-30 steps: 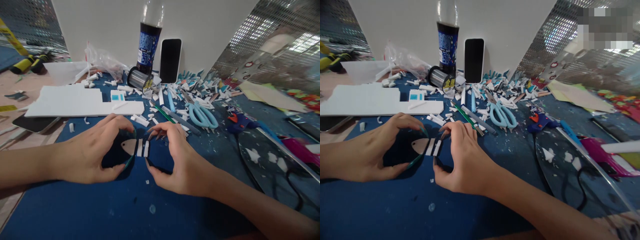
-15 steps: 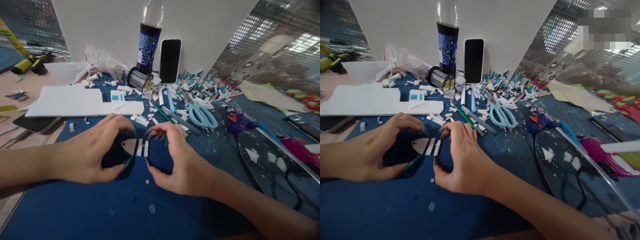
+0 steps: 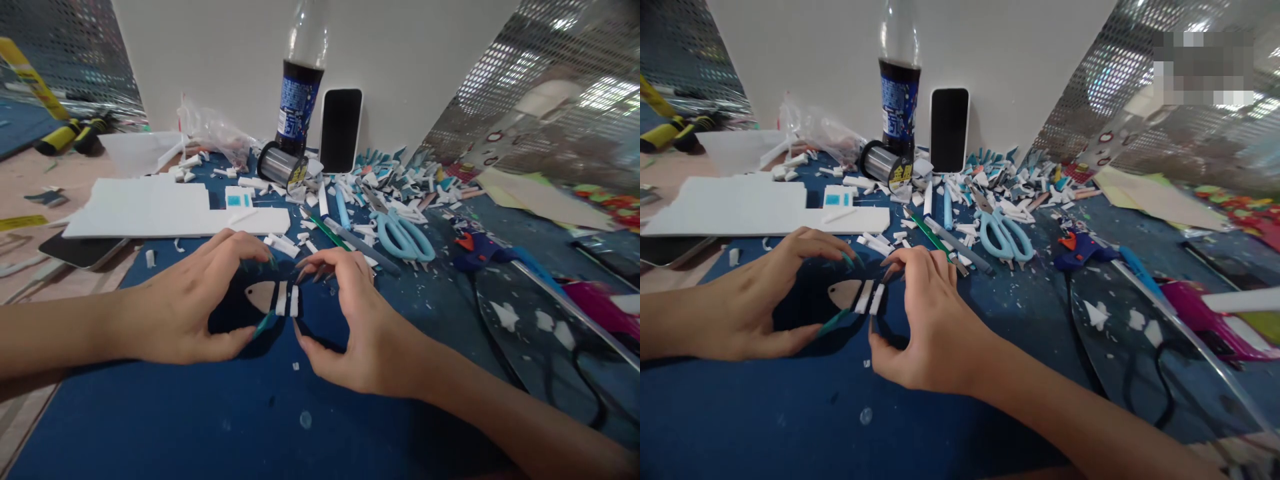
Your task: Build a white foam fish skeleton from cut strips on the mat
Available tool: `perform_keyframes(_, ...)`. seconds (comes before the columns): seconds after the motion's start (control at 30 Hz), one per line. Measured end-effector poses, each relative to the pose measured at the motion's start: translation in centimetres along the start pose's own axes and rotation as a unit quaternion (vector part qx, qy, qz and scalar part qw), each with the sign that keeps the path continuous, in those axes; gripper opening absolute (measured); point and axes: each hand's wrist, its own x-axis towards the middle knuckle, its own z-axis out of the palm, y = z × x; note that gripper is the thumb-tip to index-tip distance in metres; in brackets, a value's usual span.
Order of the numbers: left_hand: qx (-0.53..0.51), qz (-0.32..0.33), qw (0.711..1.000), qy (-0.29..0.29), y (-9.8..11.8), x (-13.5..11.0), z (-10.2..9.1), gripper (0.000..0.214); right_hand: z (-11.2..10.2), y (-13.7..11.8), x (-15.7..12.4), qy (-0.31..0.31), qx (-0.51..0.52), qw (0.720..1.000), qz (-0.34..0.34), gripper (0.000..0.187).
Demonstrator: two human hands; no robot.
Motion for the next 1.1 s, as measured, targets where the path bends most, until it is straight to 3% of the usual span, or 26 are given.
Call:
perform_keyframes(0.17, 0.067, -0.041, 0.990, 0.117, -0.8, 0.1, 0.0, 0.021, -0.4, 0.6, 0.4, 0.050, 0.045, 0.996, 0.066, 0.042)
perform_keyframes(0.27, 0.185, -0.088, 0.962, 0.180, -2.2, 0.6, -0.1, 0.028, -0.7, 1.5, 0.9, 0.095, 0.082, 0.988, 0.087, 0.031)
perform_keyframes(0.4, 0.264, -0.121, 0.952, 0.096, -5.4, 1.5, -0.7, 0.083, -0.8, 2.5, 1.4, 0.145, 0.081, 0.983, 0.078, 0.029)
perform_keyframes(0.47, 0.280, -0.140, 0.949, 0.031, -6.9, 1.8, -1.2, 0.099, -0.7, 2.7, 1.5, 0.152, 0.089, 0.981, 0.078, 0.029)
perform_keyframes(0.57, 0.256, -0.186, 0.948, -0.014, -8.4, 2.0, -1.7, 0.099, -0.8, 3.0, 1.6, 0.164, 0.102, 0.979, 0.070, 0.027)
perform_keyframes(0.77, 0.264, -0.191, 0.945, -0.002, -7.9, 2.1, -1.3, 0.094, -0.8, 3.8, 2.2, 0.214, 0.105, 0.969, 0.067, 0.022)
perform_keyframes(0.87, 0.307, -0.185, 0.933, 0.037, -7.2, 1.9, -1.0, 0.094, -0.7, 4.2, 2.4, 0.241, 0.104, 0.963, 0.059, 0.017)
perform_keyframes(0.97, 0.364, -0.153, 0.912, 0.113, -6.7, 1.6, -0.8, 0.092, -0.7, 4.2, 2.5, 0.259, 0.076, 0.962, 0.044, 0.010)
perform_keyframes(1.1, 0.410, -0.050, 0.882, 0.226, -6.1, 1.2, -0.6, 0.089, -0.9, 4.3, 2.5, 0.269, 0.016, 0.963, 0.024, 0.029)
